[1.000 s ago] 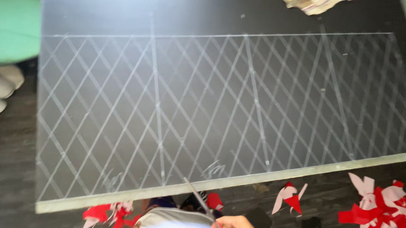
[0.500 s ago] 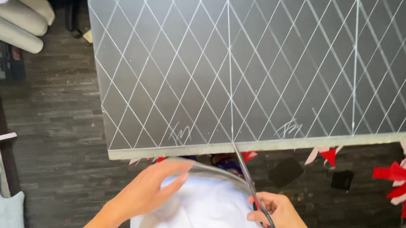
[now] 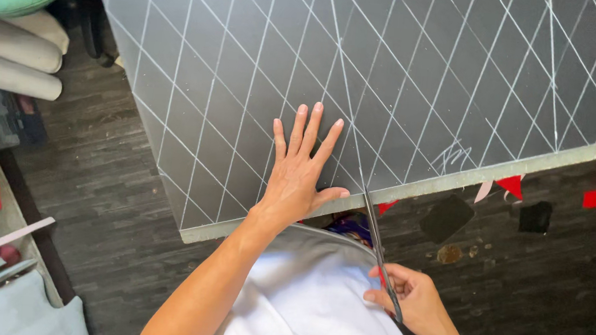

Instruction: The person uses a long cardboard ruler and a white marker to draw straight lines on a large black sheet. Then, using scissors, the person cuts along the drawn lines to separate sections of the sheet.

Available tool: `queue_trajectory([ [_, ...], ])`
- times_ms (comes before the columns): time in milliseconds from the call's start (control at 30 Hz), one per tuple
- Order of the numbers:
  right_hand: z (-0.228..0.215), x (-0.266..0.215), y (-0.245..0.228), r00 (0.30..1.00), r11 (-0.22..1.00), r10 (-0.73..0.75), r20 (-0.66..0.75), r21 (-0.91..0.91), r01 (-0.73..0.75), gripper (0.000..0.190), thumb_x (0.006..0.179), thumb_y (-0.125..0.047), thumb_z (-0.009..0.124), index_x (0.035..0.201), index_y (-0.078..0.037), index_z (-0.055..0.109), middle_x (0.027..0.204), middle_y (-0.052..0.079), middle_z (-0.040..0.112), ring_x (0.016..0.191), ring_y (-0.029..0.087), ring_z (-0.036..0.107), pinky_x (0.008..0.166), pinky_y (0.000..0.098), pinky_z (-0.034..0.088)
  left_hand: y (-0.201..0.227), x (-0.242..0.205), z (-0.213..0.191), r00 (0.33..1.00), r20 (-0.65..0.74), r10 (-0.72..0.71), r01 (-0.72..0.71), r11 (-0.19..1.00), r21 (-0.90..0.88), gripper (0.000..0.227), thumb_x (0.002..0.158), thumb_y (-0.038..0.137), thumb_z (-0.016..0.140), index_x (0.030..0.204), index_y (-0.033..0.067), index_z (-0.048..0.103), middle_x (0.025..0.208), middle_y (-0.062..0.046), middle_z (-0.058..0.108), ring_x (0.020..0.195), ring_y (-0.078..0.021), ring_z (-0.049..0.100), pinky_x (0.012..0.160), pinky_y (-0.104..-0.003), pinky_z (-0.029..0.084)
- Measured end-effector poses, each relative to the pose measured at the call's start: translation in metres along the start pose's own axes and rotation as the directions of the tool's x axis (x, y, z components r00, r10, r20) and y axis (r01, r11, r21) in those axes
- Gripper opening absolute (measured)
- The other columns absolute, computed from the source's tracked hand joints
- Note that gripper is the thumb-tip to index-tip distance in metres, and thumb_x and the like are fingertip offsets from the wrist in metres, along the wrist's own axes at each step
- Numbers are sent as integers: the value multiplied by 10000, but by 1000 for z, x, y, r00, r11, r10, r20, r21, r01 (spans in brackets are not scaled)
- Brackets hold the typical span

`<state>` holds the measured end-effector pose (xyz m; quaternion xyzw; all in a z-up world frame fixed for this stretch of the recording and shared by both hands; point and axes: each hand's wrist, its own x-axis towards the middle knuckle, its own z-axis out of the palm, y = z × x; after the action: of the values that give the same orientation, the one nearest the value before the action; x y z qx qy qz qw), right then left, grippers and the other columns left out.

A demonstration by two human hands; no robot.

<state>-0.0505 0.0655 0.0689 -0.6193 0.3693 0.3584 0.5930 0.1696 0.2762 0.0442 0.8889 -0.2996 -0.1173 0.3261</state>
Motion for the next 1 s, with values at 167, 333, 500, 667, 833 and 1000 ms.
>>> queue_trajectory([
  [167,12,6,-5,996,998,-68,-64,-9,67,331,717,-83,905,1000,1,755,605,-33,553,522,51,439,481,234,339,-3,0,0,1000,15,5,-5,1000,7,1193,682,488,889,1608,101,243,1681,-238,69,1563,-449,14,1216,-713,4],
  [333,19,6,-3,992,996,-91,-85,4,92,332,724,-93,908,997,-1,742,611,-47,539,538,37,416,489,221,313,-1,0,0,1000,23,11,-12,1000,22,1186,711,494,874,1622,99,227,1692,-241,48,1572,-450,-4,1221,-715,0],
  [500,22,7,-4,991,994,-97,-94,38,101,339,733,-110,894,1009,-5,727,634,-44,623,554,28,476,509,205,358,-1,1,-2,999,39,6,-6,1000,19,1184,715,486,877,1618,95,217,1684,-251,37,1564,-460,-13,1207,-721,-13],
  [667,21,5,-8,995,999,-43,-84,28,46,341,727,-113,901,1002,-4,731,620,-25,626,544,43,484,508,214,361,-1,2,0,999,50,7,-8,1000,9,1201,705,476,879,1618,89,201,1677,-269,24,1559,-471,-16,1202,-720,-25],
  [833,21,16,-18,986,991,-133,-97,14,135,351,718,-104,907,1002,-6,725,630,-59,569,559,23,438,505,210,346,-1,3,0,999,45,6,-7,1000,18,1224,699,487,878,1615,59,187,1673,-277,22,1557,-477,-8,1201,-722,-25],
  [1000,21,22,-22,982,983,-168,-84,56,173,338,723,-81,905,989,9,717,625,-68,527,553,24,403,495,217,323,-2,3,-1,999,46,9,-10,1000,8,1226,705,483,877,1616,47,182,1677,-276,24,1561,-478,-9,1201,-717,-24],
])
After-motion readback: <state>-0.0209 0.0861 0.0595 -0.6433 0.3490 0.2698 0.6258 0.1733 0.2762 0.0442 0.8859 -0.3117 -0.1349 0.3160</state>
